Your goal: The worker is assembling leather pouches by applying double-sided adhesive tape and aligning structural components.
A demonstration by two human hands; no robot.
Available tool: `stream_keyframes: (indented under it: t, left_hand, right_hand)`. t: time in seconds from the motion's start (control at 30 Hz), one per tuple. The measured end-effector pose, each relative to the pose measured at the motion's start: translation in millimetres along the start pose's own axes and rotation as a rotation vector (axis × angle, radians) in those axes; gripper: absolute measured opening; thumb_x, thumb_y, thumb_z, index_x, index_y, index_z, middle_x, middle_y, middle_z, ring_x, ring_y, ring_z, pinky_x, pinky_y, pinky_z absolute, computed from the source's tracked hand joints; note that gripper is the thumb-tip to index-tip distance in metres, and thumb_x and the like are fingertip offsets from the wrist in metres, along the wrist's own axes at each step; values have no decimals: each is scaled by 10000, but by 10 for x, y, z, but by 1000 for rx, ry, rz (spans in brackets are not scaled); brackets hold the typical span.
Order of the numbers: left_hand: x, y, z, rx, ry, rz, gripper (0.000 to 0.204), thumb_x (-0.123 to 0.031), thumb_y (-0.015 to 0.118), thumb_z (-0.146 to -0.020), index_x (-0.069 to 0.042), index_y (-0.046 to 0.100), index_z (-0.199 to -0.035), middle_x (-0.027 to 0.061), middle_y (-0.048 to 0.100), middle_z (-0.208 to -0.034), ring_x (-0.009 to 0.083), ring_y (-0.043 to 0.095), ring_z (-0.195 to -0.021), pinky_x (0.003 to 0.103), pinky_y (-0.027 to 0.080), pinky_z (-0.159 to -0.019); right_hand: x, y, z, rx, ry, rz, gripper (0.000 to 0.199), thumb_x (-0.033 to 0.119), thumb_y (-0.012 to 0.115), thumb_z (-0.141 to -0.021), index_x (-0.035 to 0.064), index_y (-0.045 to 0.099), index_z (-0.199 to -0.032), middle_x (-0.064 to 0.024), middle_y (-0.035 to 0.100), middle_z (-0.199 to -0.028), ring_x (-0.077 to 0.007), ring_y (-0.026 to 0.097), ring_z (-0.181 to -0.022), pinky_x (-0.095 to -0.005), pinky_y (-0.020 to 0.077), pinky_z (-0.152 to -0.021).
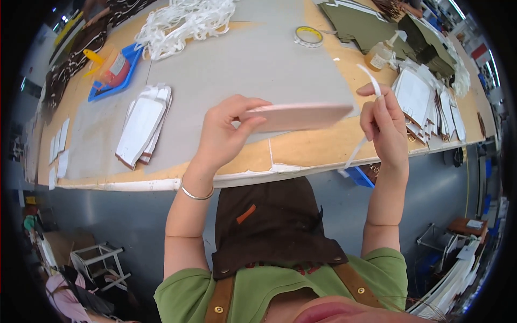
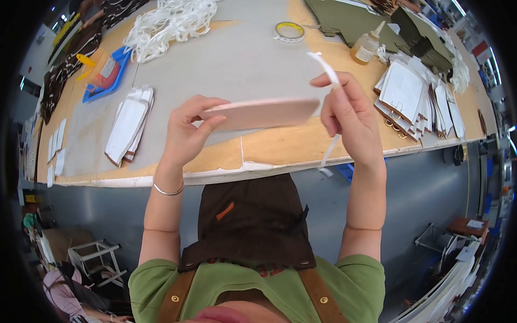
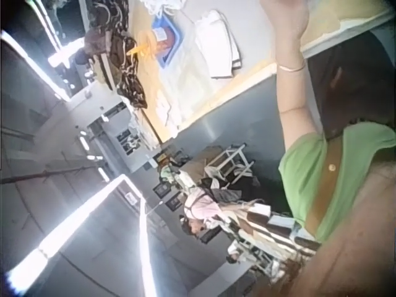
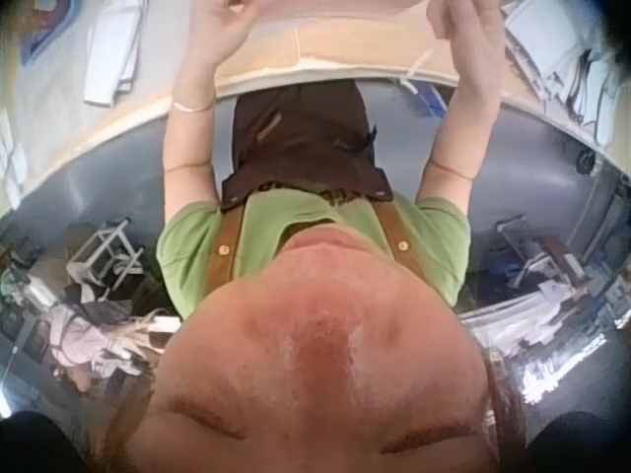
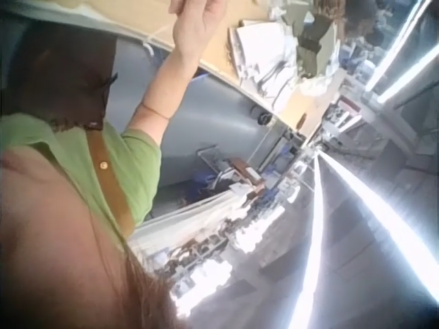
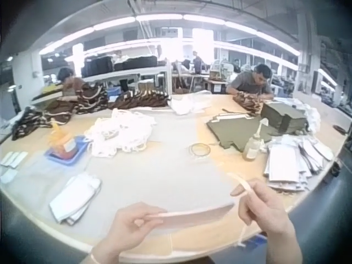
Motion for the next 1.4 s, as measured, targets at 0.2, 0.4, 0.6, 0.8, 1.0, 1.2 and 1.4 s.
stream_keyframes:
  t: [0.2, 0.4, 0.6, 0.8, 1.0, 1.2, 1.4]
  left_hand:
    - [68, 1, 252, -14, 98, -20, 214, 28, 629, -759, -32, 647, -964, 61, 619, -840, 126, 586, -734, 240, 462, -658]
    - [161, 48, 338, -193, 126, 56, 219, -4, 632, -760, -58, 611, -972, 45, 638, -835, 147, 588, -703, 245, 465, -565]
    - [230, 81, 382, -254, 84, 195, 245, 19, 641, -749, -50, 580, -976, 55, 628, -866, 146, 614, -733, 231, 491, -556]
    - [271, 82, 385, -307, 110, 249, 274, 32, 634, -750, -48, 562, -1002, 56, 612, -858, 160, 628, -748, 241, 523, -579]
    - [309, 82, 397, -321, 180, 198, 229, 31, 630, -749, -45, 552, -949, 67, 591, -825, 179, 619, -709, 259, 532, -564]
    - [332, 76, 359, -327, 208, 186, 202, 17, 634, -752, -47, 548, -923, 67, 586, -804, 184, 614, -683, 261, 526, -546]
    - [333, 65, 367, -320, 223, 180, 199, 17, 630, -754, -48, 545, -921, 63, 584, -794, 180, 609, -671, 260, 524, -539]
  right_hand:
    - [218, 549, -184, 473, 148, 210, 188, 149, 510, -906, 5, 631, -896, 33, 474, -631, -37, 427, -598, -182, 349, -530]
    - [19, 903, -360, 541, 295, 229, 167, 142, 530, -895, 25, 648, -880, 44, 496, -628, -29, 420, -569, -178, 333, -521]
    - [88, 1094, -441, 630, 444, 380, 191, 174, 556, -879, 23, 662, -826, 28, 540, -598, -22, 440, -539, -180, 331, -479]
    - [22, 1215, -491, 597, 476, 516, 214, 171, 560, -865, 0, 657, -780, 7, 575, -603, -33, 494, -548, -190, 380, -495]
    - [-9, 1233, -460, 495, 427, 686, 210, 149, 568, -816, -31, 632, -729, -24, 590, -596, -55, 488, -528, -212, 397, -494]
    - [-33, 1227, -471, 460, 342, 802, 177, 131, 575, -747, -28, 618, -681, -56, 577, -559, -77, 476, -506, -232, 398, -482]
    - [1, 1260, -467, 460, 331, 830, 168, 127, 572, -729, -25, 614, -674, -61, 558, -545, -83, 464, -490, -235, 387, -471]
Point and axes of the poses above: each hand's wrist, its own z-axis away from the middle knuckle, its own y-axis out of the palm, x = y × z, the point moved 1 cm from there along -z, towards the middle knuckle
